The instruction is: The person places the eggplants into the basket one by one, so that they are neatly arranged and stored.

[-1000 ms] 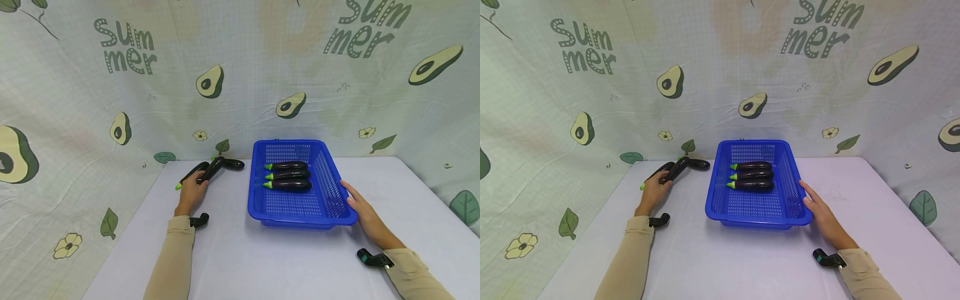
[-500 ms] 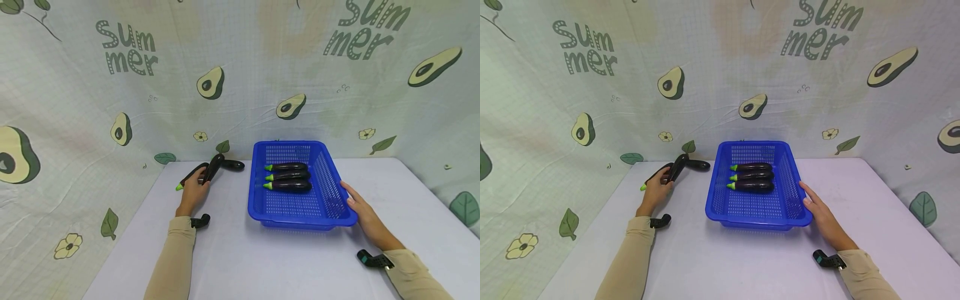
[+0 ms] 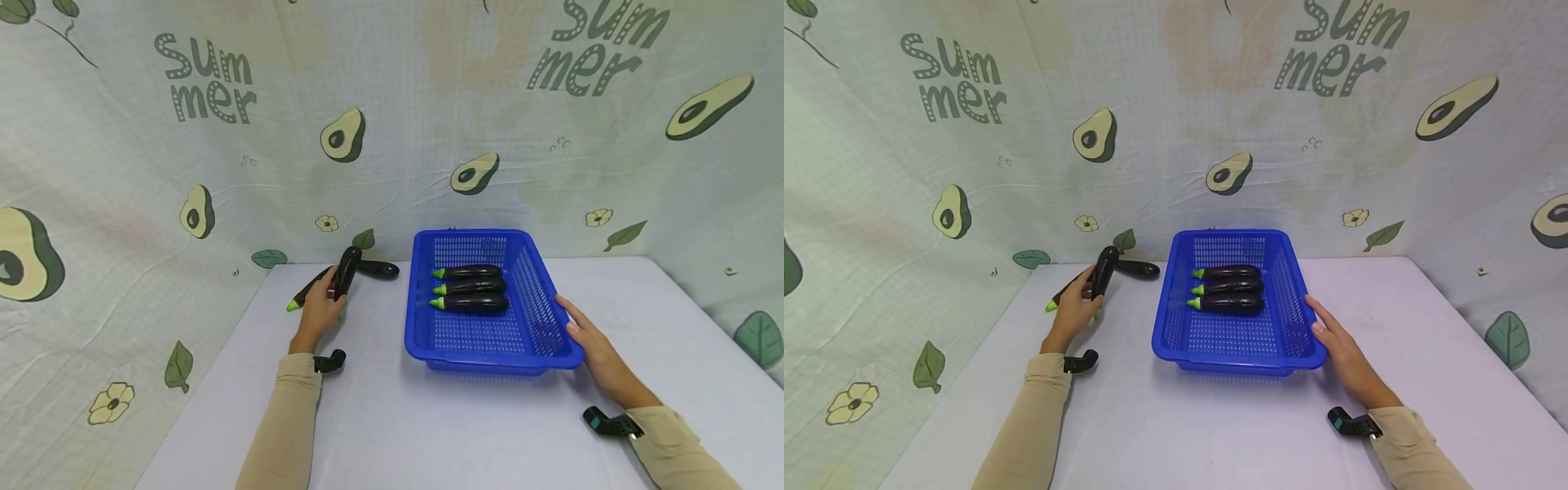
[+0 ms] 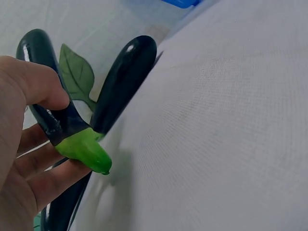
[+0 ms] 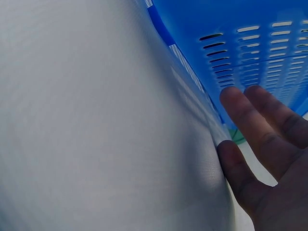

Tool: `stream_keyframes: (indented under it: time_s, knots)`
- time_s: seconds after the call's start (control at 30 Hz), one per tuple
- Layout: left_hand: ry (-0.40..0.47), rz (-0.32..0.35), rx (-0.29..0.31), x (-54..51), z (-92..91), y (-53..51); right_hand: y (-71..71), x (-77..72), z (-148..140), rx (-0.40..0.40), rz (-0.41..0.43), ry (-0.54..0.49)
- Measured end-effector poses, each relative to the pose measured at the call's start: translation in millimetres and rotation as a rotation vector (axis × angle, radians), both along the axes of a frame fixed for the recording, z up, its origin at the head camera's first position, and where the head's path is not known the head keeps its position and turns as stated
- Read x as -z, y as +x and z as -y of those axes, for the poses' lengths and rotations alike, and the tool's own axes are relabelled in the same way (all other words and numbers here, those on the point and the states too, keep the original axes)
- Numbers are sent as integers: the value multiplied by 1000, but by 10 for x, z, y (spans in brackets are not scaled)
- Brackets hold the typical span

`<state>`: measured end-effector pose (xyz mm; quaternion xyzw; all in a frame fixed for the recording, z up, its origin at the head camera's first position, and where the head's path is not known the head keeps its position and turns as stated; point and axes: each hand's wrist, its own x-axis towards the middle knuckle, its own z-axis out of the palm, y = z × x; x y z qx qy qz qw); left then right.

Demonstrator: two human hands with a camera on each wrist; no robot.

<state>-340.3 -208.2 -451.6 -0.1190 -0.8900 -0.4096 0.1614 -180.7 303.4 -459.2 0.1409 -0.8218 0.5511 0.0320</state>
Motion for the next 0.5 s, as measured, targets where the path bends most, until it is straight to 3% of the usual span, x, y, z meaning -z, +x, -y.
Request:
stream_keyframes:
  time_s: [0.5]
  knots:
    - [117,46,25,-68,-31,36,9,-9,3,-6,-14,-1]
